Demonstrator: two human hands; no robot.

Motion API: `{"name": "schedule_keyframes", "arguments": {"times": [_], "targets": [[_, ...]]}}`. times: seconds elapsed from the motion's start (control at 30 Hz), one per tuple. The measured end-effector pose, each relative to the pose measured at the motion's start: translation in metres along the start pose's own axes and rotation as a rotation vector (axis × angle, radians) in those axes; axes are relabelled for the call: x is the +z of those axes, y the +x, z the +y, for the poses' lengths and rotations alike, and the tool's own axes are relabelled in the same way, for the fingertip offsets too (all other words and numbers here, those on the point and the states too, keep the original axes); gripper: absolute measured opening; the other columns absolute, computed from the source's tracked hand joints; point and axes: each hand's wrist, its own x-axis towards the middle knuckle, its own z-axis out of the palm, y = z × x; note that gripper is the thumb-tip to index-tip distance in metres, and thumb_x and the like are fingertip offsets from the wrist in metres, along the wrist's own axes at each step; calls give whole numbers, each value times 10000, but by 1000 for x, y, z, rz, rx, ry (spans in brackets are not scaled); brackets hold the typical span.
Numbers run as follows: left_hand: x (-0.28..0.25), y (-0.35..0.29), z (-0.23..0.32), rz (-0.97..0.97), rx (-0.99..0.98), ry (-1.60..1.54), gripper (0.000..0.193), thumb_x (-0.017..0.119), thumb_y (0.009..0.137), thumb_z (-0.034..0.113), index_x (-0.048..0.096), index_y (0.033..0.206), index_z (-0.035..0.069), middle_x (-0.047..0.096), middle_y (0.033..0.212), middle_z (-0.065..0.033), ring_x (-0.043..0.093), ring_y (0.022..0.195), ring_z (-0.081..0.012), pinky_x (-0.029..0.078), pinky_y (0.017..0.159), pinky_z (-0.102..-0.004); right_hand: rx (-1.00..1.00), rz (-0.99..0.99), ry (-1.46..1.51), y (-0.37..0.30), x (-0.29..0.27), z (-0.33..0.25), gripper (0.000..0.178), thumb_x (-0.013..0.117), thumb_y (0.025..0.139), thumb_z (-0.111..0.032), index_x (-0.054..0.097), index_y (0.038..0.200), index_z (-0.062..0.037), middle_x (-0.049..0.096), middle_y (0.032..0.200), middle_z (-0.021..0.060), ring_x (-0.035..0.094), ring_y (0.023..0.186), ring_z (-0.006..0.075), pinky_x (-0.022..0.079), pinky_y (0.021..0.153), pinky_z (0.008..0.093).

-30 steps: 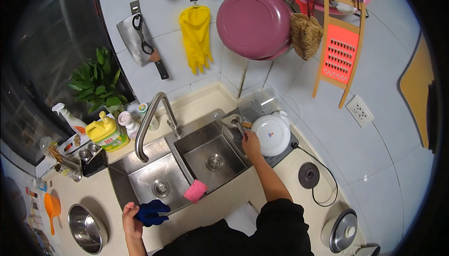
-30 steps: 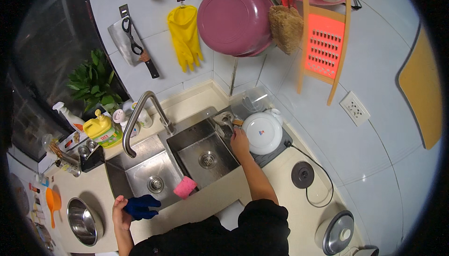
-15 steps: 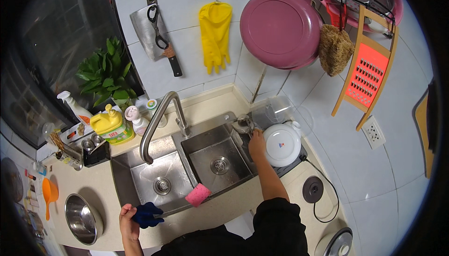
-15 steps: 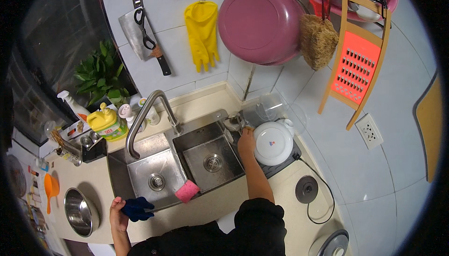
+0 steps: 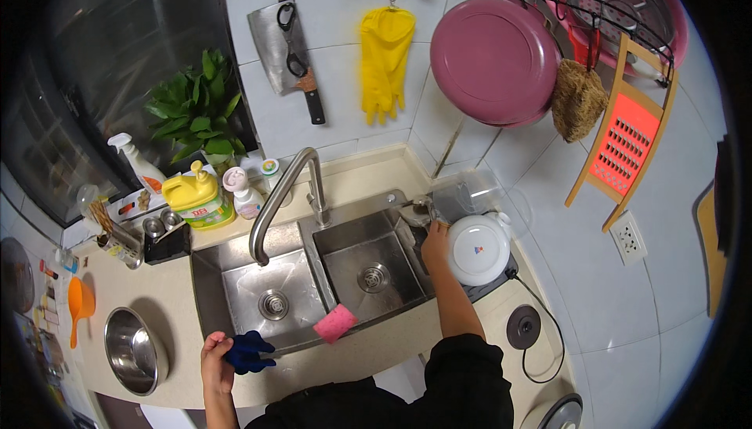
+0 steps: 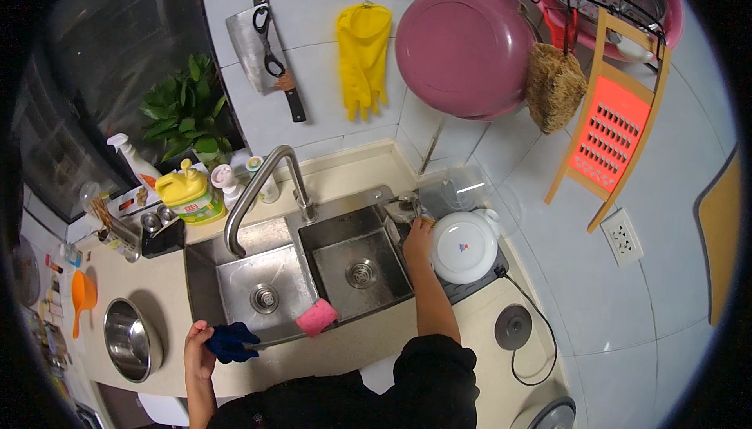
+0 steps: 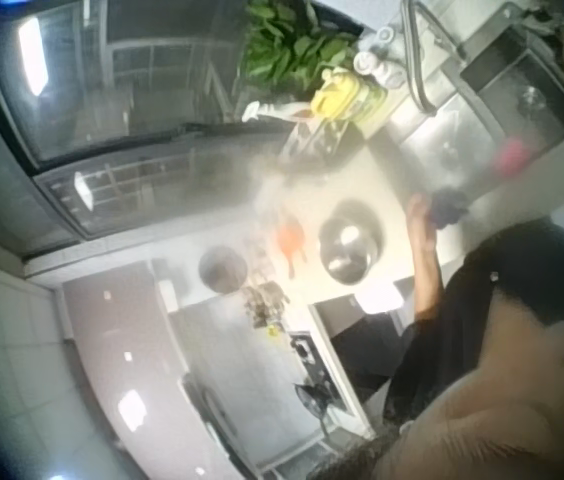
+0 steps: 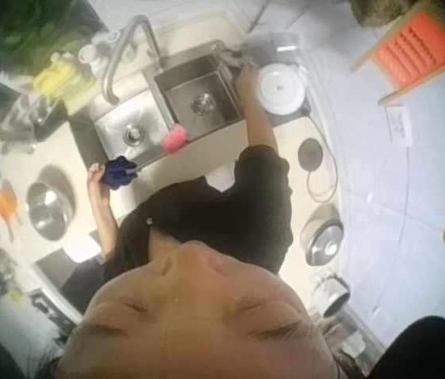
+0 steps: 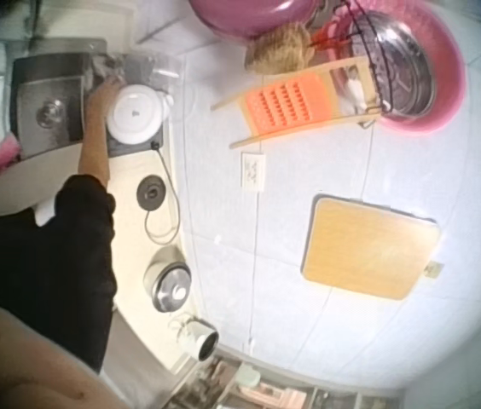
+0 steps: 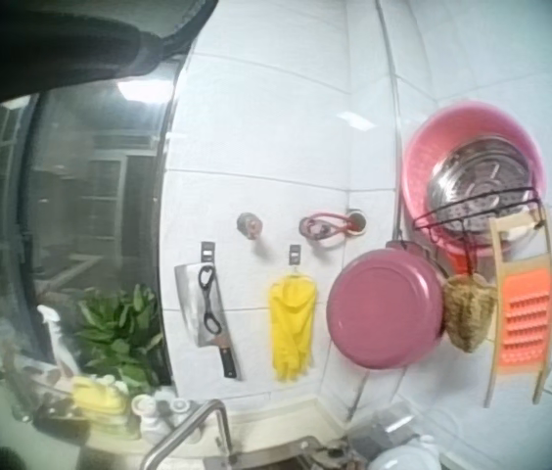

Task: The person washes a metal ladle and a stainless steel bowl in a kitchen sink using a pink sponge and running water. After rinsing, the person dries the bowl and ladle with a blue cloth and places them on the counter.

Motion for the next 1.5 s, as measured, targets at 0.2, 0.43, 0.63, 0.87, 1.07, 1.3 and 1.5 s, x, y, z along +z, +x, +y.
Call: {"name": "schedule_keyframes", "arguments": {"times": [0.2, 0.43, 0.63, 0.87, 1.07, 1.3, 1.5], "targets": [[-11, 1, 1, -46, 98, 55, 348, 564, 638, -139, 529, 916, 68, 505, 831, 0, 499, 787, -127, 408, 733, -245, -80, 79, 28, 4, 12, 6, 396, 477, 724, 1, 420, 1116, 11, 438, 1096, 242, 424, 1027, 387, 351, 888, 422], [-7, 3, 17, -42, 248, 295, 272, 611, 704, -89, 534, 935, 32, 554, 834, -22, 532, 773, -105, 442, 703, -227, -121, 158, 7, 7, 12, 20, 298, 511, 682, -4, 488, 976, 33, 502, 958, 216, 463, 921, 379, 385, 813, 432], [-10, -1, 43, -47, 377, 398, 163, 626, 753, -15, 575, 903, 23, 599, 808, -23, 553, 709, -72, 455, 634, -198, -483, -794, 698, -99, -99, -145, 163, 620, 779, -164, 621, 870, -28, 612, 763, 45, 543, 705, 92, 447, 653, 237], [5, -27, 61, -260, 207, 36, 162, 587, 786, -8, 551, 939, 30, 596, 892, -45, 569, 798, -107, 471, 694, -221, -906, -936, 1125, -231, -96, -294, 822, 706, 710, -230, 203, 1324, -19, 320, 1290, 222, 364, 1178, 314, 323, 959, 386], [-33, -41, 45, -280, 189, -281, 168, 559, 801, -11, 523, 948, 61, 585, 894, -47, 585, 790, -138, 496, 705, -257, -592, -1235, 1431, -285, -80, -328, 729, 626, 761, -75, 166, 1323, -14, 408, 1202, 167, 482, 1044, 211, 435, 825, 291], [-97, -47, 46, -233, 162, -438, 225, 531, 819, 17, 483, 1033, 66, 578, 914, -54, 584, 811, -140, 508, 727, -273, -586, -1499, 1062, -288, -78, -333, 359, 645, 761, -144, 513, 1055, 12, 597, 858, 74, 568, 706, 119, 460, 659, 236], [-105, -48, 62, -372, -121, -48, 376, 526, 823, 41, 406, 1179, 38, 541, 1001, -81, 583, 849, -145, 526, 726, -261, 126, -1618, 1417, -289, -69, -346, 366, 514, 802, -54, 426, 1152, 10, 523, 1054, 116, 537, 936, 182, 473, 788, 314]]}}
